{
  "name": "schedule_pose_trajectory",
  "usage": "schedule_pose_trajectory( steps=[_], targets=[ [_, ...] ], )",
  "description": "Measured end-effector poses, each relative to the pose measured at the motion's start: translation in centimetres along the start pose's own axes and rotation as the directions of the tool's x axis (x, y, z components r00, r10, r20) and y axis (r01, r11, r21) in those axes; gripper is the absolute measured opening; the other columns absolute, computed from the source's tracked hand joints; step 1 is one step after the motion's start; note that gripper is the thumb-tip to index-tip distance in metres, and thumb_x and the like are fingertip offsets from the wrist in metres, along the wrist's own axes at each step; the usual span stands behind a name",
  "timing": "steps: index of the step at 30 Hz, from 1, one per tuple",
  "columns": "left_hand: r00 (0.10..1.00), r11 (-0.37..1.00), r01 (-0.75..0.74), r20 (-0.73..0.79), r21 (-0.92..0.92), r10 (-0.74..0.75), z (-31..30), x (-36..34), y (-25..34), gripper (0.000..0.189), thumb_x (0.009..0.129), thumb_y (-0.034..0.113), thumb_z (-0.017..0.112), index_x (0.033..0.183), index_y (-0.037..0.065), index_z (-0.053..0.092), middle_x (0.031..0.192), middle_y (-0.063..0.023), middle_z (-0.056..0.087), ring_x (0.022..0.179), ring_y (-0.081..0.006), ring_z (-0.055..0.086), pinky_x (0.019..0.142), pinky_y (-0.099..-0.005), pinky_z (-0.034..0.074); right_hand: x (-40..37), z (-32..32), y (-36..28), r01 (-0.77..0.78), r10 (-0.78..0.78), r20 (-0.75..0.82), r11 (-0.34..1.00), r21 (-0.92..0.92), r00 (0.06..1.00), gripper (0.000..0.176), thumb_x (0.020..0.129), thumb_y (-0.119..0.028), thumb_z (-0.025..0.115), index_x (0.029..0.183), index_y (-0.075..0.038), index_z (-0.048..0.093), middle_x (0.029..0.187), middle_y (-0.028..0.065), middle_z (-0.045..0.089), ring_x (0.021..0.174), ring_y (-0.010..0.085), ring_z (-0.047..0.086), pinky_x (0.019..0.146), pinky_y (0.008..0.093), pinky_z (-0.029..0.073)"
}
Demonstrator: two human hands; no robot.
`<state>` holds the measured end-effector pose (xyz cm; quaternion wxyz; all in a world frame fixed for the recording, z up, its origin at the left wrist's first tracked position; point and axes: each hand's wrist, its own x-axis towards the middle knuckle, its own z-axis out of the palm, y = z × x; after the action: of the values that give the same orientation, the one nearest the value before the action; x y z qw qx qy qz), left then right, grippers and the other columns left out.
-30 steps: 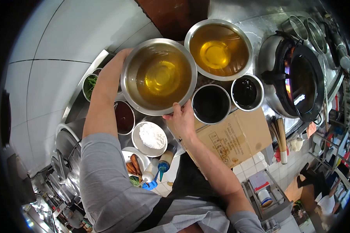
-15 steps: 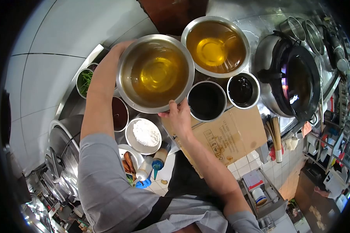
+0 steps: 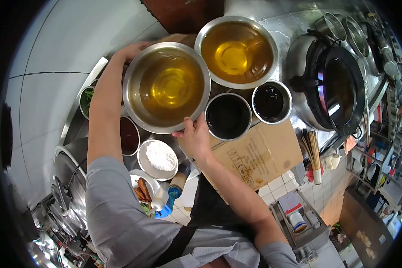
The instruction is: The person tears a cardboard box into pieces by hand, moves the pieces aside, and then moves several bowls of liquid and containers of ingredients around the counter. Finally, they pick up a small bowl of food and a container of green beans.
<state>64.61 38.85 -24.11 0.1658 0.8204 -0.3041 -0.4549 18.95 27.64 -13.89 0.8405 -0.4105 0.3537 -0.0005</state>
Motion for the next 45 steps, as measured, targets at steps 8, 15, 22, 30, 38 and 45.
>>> schedule_pose_trajectory(
  steps=[8, 15, 22, 30, 38, 45],
  targets=[
    [0.980, 0.939, 0.197, 0.071, -0.283, -0.184, 2.6, -5.7, 5.8, 0.050, 0.097, 0.027, 0.066, 0.143, 0.012, 0.059, 0.127, -0.0079, 0.070, 0.110, -0.0210, 0.066, 0.093, -0.0409, 0.054, -0.4, 0.6, 0.0, 0.039, -0.039, -0.012, 0.999, 0.017, 0.999, 0.038, 0.106, -0.005, 0.040, 0.143, -0.001, 0.035, 0.124, 0.0166, 0.061, 0.091, 0.0220, 0.070, 0.068, 0.0314, 0.065],
    [0.974, 0.900, 0.224, 0.070, -0.373, -0.214, 3.9, -7.0, 6.6, 0.049, 0.097, 0.026, 0.066, 0.143, 0.011, 0.059, 0.127, -0.0087, 0.070, 0.111, -0.0214, 0.066, 0.094, -0.0412, 0.053, 0.0, 0.4, 0.7, 0.073, -0.073, -0.020, 0.997, 0.013, 0.997, 0.034, 0.106, -0.006, 0.041, 0.139, 0.003, 0.038, 0.121, 0.0196, 0.062, 0.092, 0.0266, 0.073, 0.072, 0.0336, 0.067],
    [0.967, 0.883, 0.252, 0.121, -0.395, -0.222, 4.4, -7.6, 4.8, 0.049, 0.097, 0.025, 0.066, 0.143, 0.011, 0.059, 0.128, -0.0094, 0.070, 0.113, -0.0218, 0.066, 0.095, -0.0415, 0.053, -0.2, 0.6, 0.3, 0.043, -0.043, -0.028, 0.999, -0.002, 0.999, 0.037, 0.105, -0.004, 0.040, 0.141, 0.002, 0.036, 0.128, 0.0173, 0.058, 0.097, 0.0248, 0.070, 0.068, 0.0321, 0.067],
    [0.971, 0.906, 0.228, 0.151, -0.358, -0.184, 4.2, -7.8, 3.8, 0.048, 0.096, 0.024, 0.066, 0.142, 0.010, 0.059, 0.128, -0.0103, 0.071, 0.114, -0.0222, 0.065, 0.097, -0.0418, 0.052, -0.3, 1.2, 0.3, 0.049, -0.048, -0.070, 0.999, 0.022, 0.996, 0.035, 0.105, -0.004, 0.039, 0.140, 0.002, 0.036, 0.125, 0.0158, 0.056, 0.097, 0.0245, 0.069, 0.066, 0.0332, 0.067],
    [0.997, 0.996, 0.020, 0.074, -0.092, -0.013, 1.8, -4.0, 3.1, 0.048, 0.096, 0.023, 0.066, 0.142, 0.009, 0.060, 0.128, -0.0112, 0.071, 0.115, -0.0227, 0.065, 0.098, -0.0421, 0.051, -0.4, 0.8, 0.4, 0.055, -0.055, -0.030, 0.998, -0.008, 0.998, 0.034, 0.106, -0.005, 0.039, 0.139, 0.003, 0.037, 0.129, 0.0182, 0.057, 0.100, 0.0276, 0.070, 0.068, 0.0342, 0.067],
    [0.882, 0.863, 0.019, -0.415, 0.504, 0.223, -3.6, -7.0, 8.6, 0.047, 0.090, 0.011, 0.059, 0.137, 0.017, 0.061, 0.114, -0.0188, 0.073, 0.106, -0.0356, 0.069, 0.090, -0.0478, 0.054, 0.4, 0.9, 1.2, 0.089, -0.089, -0.032, 0.996, -0.002, 0.996, 0.035, 0.105, -0.004, 0.041, 0.139, 0.005, 0.036, 0.128, 0.0219, 0.057, 0.098, 0.0303, 0.071, 0.071, 0.0359, 0.068]
  ],
)
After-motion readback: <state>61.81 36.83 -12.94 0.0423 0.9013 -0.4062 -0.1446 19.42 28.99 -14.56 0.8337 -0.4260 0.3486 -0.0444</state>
